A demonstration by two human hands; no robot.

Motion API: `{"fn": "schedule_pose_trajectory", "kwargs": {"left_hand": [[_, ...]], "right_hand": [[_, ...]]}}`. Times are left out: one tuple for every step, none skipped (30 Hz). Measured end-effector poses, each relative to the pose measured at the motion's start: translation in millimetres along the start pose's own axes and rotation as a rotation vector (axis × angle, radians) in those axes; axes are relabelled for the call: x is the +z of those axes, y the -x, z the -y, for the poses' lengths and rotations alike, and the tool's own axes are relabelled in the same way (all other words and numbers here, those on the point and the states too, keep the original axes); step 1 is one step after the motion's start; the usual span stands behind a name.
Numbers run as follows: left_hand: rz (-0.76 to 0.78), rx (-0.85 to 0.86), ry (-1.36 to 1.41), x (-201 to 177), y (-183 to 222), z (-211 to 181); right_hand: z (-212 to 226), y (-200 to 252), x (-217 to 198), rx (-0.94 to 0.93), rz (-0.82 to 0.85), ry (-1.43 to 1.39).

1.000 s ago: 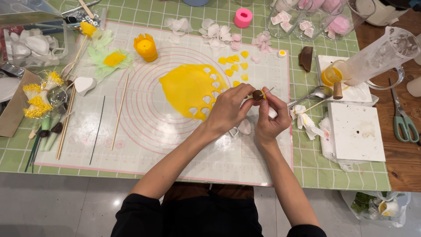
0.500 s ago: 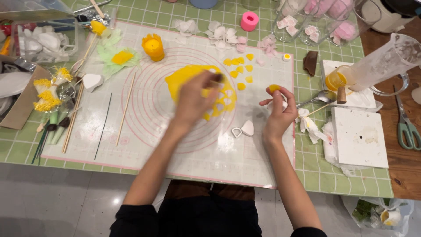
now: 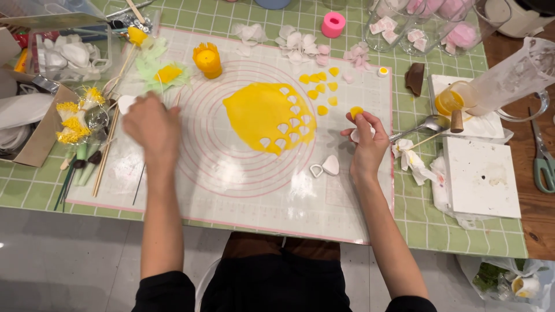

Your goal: Cutting out wax petal shapes and assembling them onto a stick to form a flower.

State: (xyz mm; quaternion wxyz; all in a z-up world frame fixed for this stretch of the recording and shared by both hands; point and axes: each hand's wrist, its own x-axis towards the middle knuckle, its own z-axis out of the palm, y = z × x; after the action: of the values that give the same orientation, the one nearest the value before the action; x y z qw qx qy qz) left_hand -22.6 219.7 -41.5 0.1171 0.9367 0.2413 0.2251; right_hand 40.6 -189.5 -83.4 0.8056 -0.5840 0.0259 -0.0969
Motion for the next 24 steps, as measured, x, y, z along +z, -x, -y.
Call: {"fn": "schedule_pose_trajectory", "kwargs": {"left_hand": [[-0.001,-0.001,0.002,2.7,2.1,-22.1],[0.038,0.123,0.357,5.4,4.1,-44.0],[0.079,0.246,0.711,8.1,7.6,-65.4],[0.080,0.243,0.711,17.4,10.7,-94.6],[0.280,0.363,0.833,26.7,12.9,-124.5],[0.483,0.485,0.949,36.0,15.1,-154.8],[0.484,0.488,0.954,32.6,22.3,-176.0],[0.510,0.509,0.942,29.1,29.5,-197.6],[0.536,0.530,0.929,25.5,37.0,-219.5],[0.537,0.532,0.934,35.6,40.1,-229.8],[0.571,0.510,0.895,45.3,42.3,-239.1],[0.604,0.487,0.856,55.0,44.4,-248.5],[0.604,0.490,0.854,70.5,41.7,-251.4],[0.592,0.510,0.890,86.1,39.1,-254.5],[0.585,0.528,0.924,101.9,38.4,-256.6],[0.590,0.529,0.921,107.3,31.5,-260.1],[0.567,0.498,0.965,112.5,24.2,-263.5],[0.545,0.466,1.008,117.5,16.9,-266.6],[0.547,0.465,1.006,124.0,9.2,-272.5],[0.517,0.430,0.940,130.2,1.6,-278.0],[0.483,0.398,0.875,135.9,-7.9,-284.8],[0.482,0.400,0.875,152.9,-9.9,-290.8],[0.521,0.390,0.860,170.0,-11.5,-297.2],[0.559,0.380,0.845,187.5,-13.0,-303.6]], "right_hand": [[-0.1,-0.6,0.7,-0.002,0.001,0.001],[-0.4,-1.1,1.4,-0.004,0.007,0.005],[-1.0,-0.4,1.5,-0.003,0.014,0.010],[-2.4,0.0,1.7,-0.001,0.015,0.013],[-3.5,-0.2,1.9,-0.003,0.035,0.030],[-4.4,-0.6,1.9,-0.005,0.056,0.047],[-6.1,-0.3,2.5,-0.008,0.052,0.050],[-7.8,-0.3,2.8,-0.007,0.070,0.035],[-9.4,-0.5,2.7,-0.006,0.088,0.020],[-7.9,0.1,2.1,-0.009,0.085,0.023],[-7.2,0.5,2.9,-0.015,0.088,0.040],[-6.5,0.7,3.6,-0.021,0.091,0.057],[-6.4,-0.7,3.5,-0.023,0.089,0.055],[-6.4,-2.3,3.2,-0.019,0.082,0.051],[-7.2,-1.8,2.1,-0.010,0.073,0.047],[-5.5,-3.5,1.7,-0.007,0.069,0.046],[-3.9,-5.5,1.7,0.024,0.040,0.025],[-2.3,-7.2,2.0,0.055,0.010,0.004],[-3.9,-9.7,-1.9,0.057,0.009,0.002],[-5.5,-11.7,-5.4,0.062,0.003,-0.007],[-6.1,-15.7,-8.4,0.063,-0.002,-0.017],[-5.2,-16.1,-8.8,0.061,-0.002,-0.018],[-4.2,-16.1,-9.5,0.090,-0.017,-0.018],[-3.7,-16.1,-10.4,0.120,-0.032,-0.018]]}}
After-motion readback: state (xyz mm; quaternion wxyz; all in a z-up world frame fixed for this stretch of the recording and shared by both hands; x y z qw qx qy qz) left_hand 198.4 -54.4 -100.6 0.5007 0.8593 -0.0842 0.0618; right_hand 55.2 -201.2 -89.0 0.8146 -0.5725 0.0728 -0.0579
